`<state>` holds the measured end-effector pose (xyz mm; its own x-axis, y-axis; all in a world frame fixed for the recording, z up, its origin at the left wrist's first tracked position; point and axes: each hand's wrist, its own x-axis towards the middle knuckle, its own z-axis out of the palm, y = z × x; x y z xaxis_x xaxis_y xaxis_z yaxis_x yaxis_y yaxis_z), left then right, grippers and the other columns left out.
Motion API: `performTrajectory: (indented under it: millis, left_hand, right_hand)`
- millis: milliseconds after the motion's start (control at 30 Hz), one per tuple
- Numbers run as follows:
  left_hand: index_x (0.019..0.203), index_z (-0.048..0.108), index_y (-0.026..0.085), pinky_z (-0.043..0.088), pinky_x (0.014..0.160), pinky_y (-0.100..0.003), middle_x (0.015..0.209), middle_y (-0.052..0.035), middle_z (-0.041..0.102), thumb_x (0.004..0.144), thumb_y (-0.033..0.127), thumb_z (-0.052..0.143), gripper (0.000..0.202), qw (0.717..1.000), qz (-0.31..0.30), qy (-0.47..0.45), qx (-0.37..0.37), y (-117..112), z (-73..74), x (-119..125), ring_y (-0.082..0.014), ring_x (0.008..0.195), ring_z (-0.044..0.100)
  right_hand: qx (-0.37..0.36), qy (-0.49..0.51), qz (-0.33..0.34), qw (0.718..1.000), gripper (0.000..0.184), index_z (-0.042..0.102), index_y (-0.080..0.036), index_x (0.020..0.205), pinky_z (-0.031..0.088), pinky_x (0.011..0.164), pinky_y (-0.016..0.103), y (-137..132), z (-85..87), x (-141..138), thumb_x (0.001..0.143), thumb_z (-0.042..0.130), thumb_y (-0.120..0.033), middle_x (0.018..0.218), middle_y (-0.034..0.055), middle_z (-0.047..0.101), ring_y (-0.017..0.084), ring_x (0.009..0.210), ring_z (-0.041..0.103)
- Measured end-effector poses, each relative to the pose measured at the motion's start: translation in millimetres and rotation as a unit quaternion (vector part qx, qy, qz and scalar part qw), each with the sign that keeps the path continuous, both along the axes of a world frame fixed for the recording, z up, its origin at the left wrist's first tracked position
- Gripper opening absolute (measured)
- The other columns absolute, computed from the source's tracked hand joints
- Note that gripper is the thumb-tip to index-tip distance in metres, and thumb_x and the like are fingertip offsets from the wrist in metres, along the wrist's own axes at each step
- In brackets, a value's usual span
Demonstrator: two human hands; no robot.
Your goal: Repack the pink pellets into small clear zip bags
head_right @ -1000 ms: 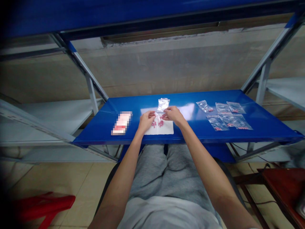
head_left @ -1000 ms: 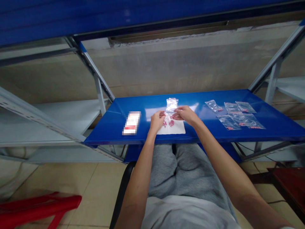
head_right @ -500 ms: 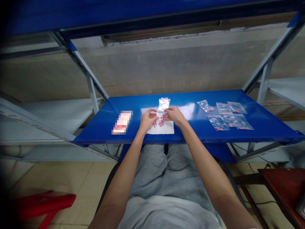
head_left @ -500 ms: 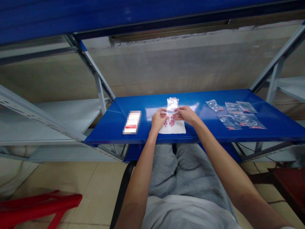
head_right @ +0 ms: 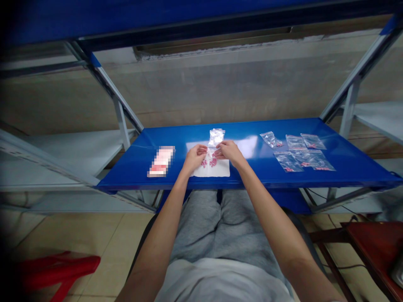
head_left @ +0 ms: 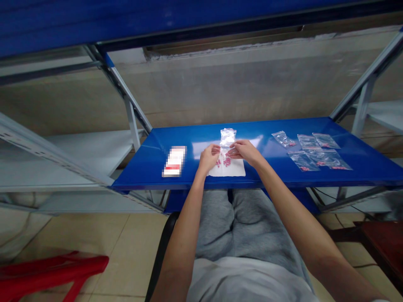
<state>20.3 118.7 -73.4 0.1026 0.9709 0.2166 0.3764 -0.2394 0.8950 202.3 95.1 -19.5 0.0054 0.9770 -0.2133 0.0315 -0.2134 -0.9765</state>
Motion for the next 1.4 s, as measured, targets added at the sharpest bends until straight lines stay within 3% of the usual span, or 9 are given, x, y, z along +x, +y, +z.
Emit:
performTrajectory:
  millis: [200, 367, 467, 767, 1133, 1267, 1400]
  left_hand:
    - [0.1, 0.067, 0.017, 0.059, 0.087, -0.03, 0.096, -0.0071, 0.076, 0.075, -0.001, 0.064, 0.031, 1.0, -0.008, -0.015, -0.005, 1, -1.2, 0, -0.0173, 0.09, 0.073]
    - [0.1, 0.067, 0.016, 0.06, 0.087, -0.03, 0.096, -0.007, 0.076, 0.074, -0.003, 0.062, 0.033, 1.0, -0.007, -0.014, -0.006, 3, -3.2, 0, -0.0171, 0.089, 0.073]
    - [0.1, 0.068, 0.016, 0.06, 0.085, -0.029, 0.095, -0.0065, 0.076, 0.073, -0.002, 0.064, 0.033, 1.0, -0.011, -0.017, -0.003, 5, -4.8, -2, -0.0168, 0.088, 0.073]
    - [0.082, 0.071, 0.016, 0.058, 0.08, -0.028, 0.081, -0.0037, 0.076, 0.072, 0.015, 0.08, 0.013, 0.999, -0.025, -0.029, 0.005, 0, -4.5, -3, -0.0169, 0.079, 0.073]
    - [0.09, 0.083, 0.019, 0.058, 0.09, -0.032, 0.095, -0.0067, 0.082, 0.077, 0.017, 0.078, 0.014, 0.998, -0.025, 0.063, -0.009, -4, 5.6, -9, -0.0219, 0.093, 0.077]
    - [0.093, 0.084, 0.02, 0.058, 0.092, -0.032, 0.106, -0.0074, 0.081, 0.078, 0.015, 0.077, 0.017, 0.997, -0.042, 0.07, 0.006, -1, 3.0, -9, -0.0215, 0.097, 0.076]
    - [0.093, 0.084, 0.021, 0.058, 0.093, -0.031, 0.105, -0.0056, 0.081, 0.08, 0.011, 0.073, 0.02, 0.995, -0.038, 0.092, 0.027, 0, 1.4, -8, -0.0195, 0.096, 0.075]
  right_hand:
    - [0.031, -0.047, 0.006, 0.998, 0.01, 0.061, -0.016, 0.089, 0.063, 0.066, 0.029, 4, -5.1, -8, 0.091, 0.059, -0.006, 0.073, 0.005, 0.073, 0.015, 0.063, 0.072]
    - [0.096, -0.176, 0.01, 0.98, 0.032, 0.064, -0.017, 0.09, 0.063, 0.07, 0.031, 10, -12.0, -10, 0.067, 0.075, 0.002, 0.074, 0.0021, 0.074, 0.019, 0.071, 0.074]
    - [0.128, -0.223, -0.002, 0.966, 0.031, 0.067, -0.016, 0.082, 0.063, 0.073, 0.032, 14, -15.0, -10, 0.059, 0.076, 0.003, 0.072, 0.0031, 0.075, 0.023, 0.076, 0.076]
    - [0.118, -0.175, 0.005, 0.978, 0.021, 0.069, -0.014, 0.082, 0.063, 0.06, 0.029, 13, -21.4, -8, 0.067, 0.067, 0.0, 0.08, 0.0081, 0.08, 0.022, 0.07, 0.077]
    - [0.164, -0.265, -0.013, 0.95, 0.024, 0.071, -0.016, 0.084, 0.059, 0.076, 0.029, 18, -25.8, -6, 0.063, 0.07, -0.004, 0.084, 0.0051, 0.079, 0.022, 0.083, 0.076]
    - [0.176, -0.318, -0.006, 0.932, 0.02, 0.073, -0.016, 0.083, 0.055, 0.083, 0.032, 19, -24.8, -6, 0.066, 0.071, -0.006, 0.084, 0.0055, 0.078, 0.024, 0.087, 0.074]
    - [0.177, -0.349, 0.015, 0.92, 0.014, 0.076, -0.017, 0.084, 0.053, 0.084, 0.031, 20, -25.0, -7, 0.074, 0.071, -0.009, 0.082, 0.0059, 0.077, 0.023, 0.085, 0.072]
